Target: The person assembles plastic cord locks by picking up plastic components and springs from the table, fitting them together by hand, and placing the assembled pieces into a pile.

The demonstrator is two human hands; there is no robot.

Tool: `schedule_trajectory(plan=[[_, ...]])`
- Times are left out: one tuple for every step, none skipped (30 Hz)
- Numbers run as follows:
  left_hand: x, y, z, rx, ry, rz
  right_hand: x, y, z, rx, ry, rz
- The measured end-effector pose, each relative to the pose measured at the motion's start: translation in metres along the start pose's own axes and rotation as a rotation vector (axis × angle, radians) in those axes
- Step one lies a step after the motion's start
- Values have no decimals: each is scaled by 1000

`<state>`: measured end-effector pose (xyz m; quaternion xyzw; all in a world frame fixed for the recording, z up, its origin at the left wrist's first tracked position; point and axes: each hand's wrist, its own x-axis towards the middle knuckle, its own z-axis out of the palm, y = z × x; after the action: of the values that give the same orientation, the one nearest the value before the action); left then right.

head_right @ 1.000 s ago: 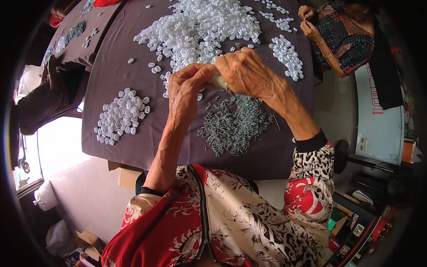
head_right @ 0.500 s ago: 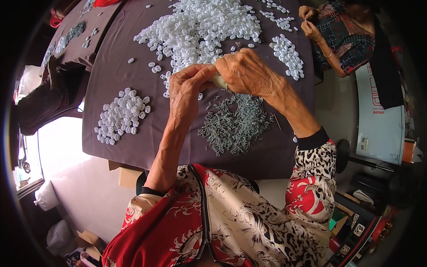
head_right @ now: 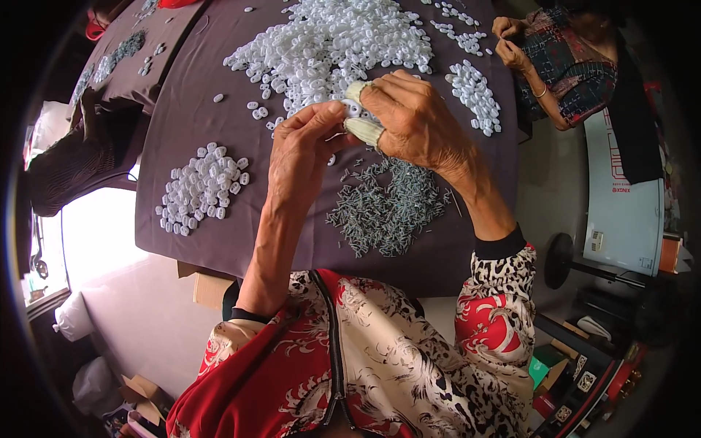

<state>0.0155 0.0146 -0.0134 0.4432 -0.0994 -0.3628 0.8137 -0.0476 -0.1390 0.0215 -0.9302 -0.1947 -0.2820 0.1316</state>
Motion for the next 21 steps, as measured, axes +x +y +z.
schedule_trajectory(plan=[[-1,2,1,-1,1,2,1,-1,-1,9,18,-22],[-3,5,3,-13,-18,10,1,0,-2,9,17,-25],[-5,8,4,-25,-37,19,0,1,-4,43,25,-1],[-6,9,5,-26,-39,19,-1,2,-5,75,32,26],[-8,10,6,-15,-71,31,0,1,-7,72,31,26],[-9,11,6,-5,-103,43,-1,0,-8,80,49,36],[-10,12,6,-4,-98,46,0,-2,-8,95,68,44],[-12,14,6,1,-96,55,0,-3,-7,98,68,40],[-13,14,5,6,-93,64,1,-3,-6,118,83,46],[-13,16,6,4,-94,65,1,-4,-7,133,98,54],[-14,17,7,0,-107,69,2,-5,-8,132,98,53],[-14,17,8,-4,-119,72,1,-5,-9,90,113,28],[-14,17,7,-4,-120,74,1,-5,-9,49,128,3],[-14,16,7,-5,-121,81,2,-7,-10,48,129,2],[-14,16,6,-5,-121,88,3,-10,-11,7,134,-11],[-14,16,6,-5,-120,89,4,-11,-12,-32,139,-23],[-14,16,6,-9,-121,88,5,-11,-10,-31,140,-24],[-15,15,6,-12,-121,88,6,-11,-8,5,178,-42],[-14,15,5,-12,-120,89,7,-11,-6,41,216,-59],[-14,15,5,-21,-110,92,6,-10,-5,41,216,-60],[-14,14,5,-29,-99,95,6,-10,-3,47,215,-47]])
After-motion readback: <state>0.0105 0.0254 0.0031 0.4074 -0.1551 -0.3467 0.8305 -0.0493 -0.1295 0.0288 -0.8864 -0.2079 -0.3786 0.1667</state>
